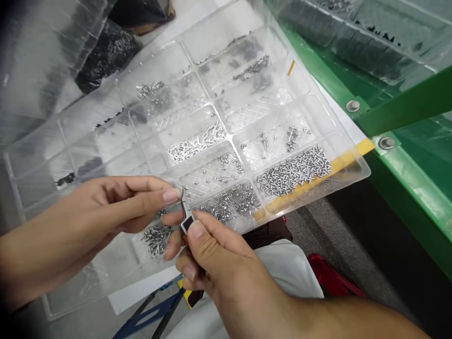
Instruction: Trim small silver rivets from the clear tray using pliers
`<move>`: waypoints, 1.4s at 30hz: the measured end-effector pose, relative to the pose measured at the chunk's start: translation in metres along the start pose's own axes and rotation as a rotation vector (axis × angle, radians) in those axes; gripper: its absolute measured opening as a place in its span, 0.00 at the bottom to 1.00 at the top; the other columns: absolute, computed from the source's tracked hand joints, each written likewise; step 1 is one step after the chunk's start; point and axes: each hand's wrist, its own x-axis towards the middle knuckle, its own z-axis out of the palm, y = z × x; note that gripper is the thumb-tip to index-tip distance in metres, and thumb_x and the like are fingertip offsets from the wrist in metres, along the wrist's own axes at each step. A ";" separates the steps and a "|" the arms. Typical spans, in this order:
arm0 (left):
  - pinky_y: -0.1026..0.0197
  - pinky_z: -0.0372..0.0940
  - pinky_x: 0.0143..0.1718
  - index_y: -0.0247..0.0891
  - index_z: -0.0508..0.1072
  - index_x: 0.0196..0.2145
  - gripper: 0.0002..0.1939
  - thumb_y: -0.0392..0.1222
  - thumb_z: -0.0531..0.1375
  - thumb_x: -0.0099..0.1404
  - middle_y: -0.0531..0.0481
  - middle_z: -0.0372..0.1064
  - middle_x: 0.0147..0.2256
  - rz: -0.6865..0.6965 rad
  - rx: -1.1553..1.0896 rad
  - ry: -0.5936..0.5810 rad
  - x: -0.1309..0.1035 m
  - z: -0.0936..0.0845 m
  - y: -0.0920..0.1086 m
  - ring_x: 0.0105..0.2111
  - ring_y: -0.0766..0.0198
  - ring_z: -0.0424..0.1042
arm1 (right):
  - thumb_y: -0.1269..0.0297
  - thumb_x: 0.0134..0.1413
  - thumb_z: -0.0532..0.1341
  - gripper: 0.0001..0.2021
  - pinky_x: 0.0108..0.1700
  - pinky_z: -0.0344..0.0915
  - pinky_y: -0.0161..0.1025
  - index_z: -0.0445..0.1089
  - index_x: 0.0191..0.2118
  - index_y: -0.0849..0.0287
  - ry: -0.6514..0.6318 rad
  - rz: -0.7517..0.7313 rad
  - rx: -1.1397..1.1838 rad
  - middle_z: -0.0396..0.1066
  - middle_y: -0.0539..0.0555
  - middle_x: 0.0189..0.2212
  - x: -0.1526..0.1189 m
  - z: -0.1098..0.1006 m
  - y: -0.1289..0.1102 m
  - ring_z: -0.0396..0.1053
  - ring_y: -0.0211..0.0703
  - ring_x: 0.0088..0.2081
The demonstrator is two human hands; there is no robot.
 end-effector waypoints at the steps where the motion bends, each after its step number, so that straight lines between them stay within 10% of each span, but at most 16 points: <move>1: 0.68 0.61 0.26 0.46 0.87 0.31 0.18 0.59 0.69 0.73 0.52 0.73 0.25 -0.005 0.013 -0.004 0.001 0.000 0.000 0.25 0.67 0.61 | 0.48 0.74 0.68 0.19 0.39 0.53 0.36 0.80 0.55 0.58 -0.003 0.002 0.008 0.66 0.55 0.42 0.001 0.000 0.000 0.53 0.38 0.36; 21: 0.64 0.52 0.22 0.48 0.89 0.36 0.19 0.64 0.69 0.73 0.50 0.72 0.25 0.012 0.019 -0.042 0.007 0.001 -0.002 0.24 0.67 0.53 | 0.48 0.71 0.70 0.18 0.39 0.54 0.37 0.80 0.50 0.59 0.012 0.000 0.148 0.70 0.56 0.40 0.007 -0.004 0.009 0.58 0.40 0.36; 31: 0.63 0.51 0.25 0.44 0.85 0.33 0.19 0.62 0.73 0.69 0.56 0.52 0.23 -0.010 -0.194 0.039 -0.003 -0.001 -0.020 0.25 0.68 0.49 | 0.41 0.69 0.69 0.22 0.44 0.61 0.43 0.84 0.53 0.53 0.068 0.048 0.037 0.71 0.56 0.42 0.002 -0.005 0.002 0.59 0.45 0.38; 42: 0.63 0.48 0.25 0.43 0.87 0.39 0.11 0.53 0.73 0.72 0.57 0.55 0.24 0.159 -0.331 0.058 -0.020 -0.004 -0.037 0.24 0.71 0.49 | 0.45 0.64 0.76 0.17 0.40 0.60 0.40 0.80 0.44 0.52 0.171 0.051 -0.342 0.62 0.48 0.31 -0.011 0.011 -0.014 0.58 0.40 0.33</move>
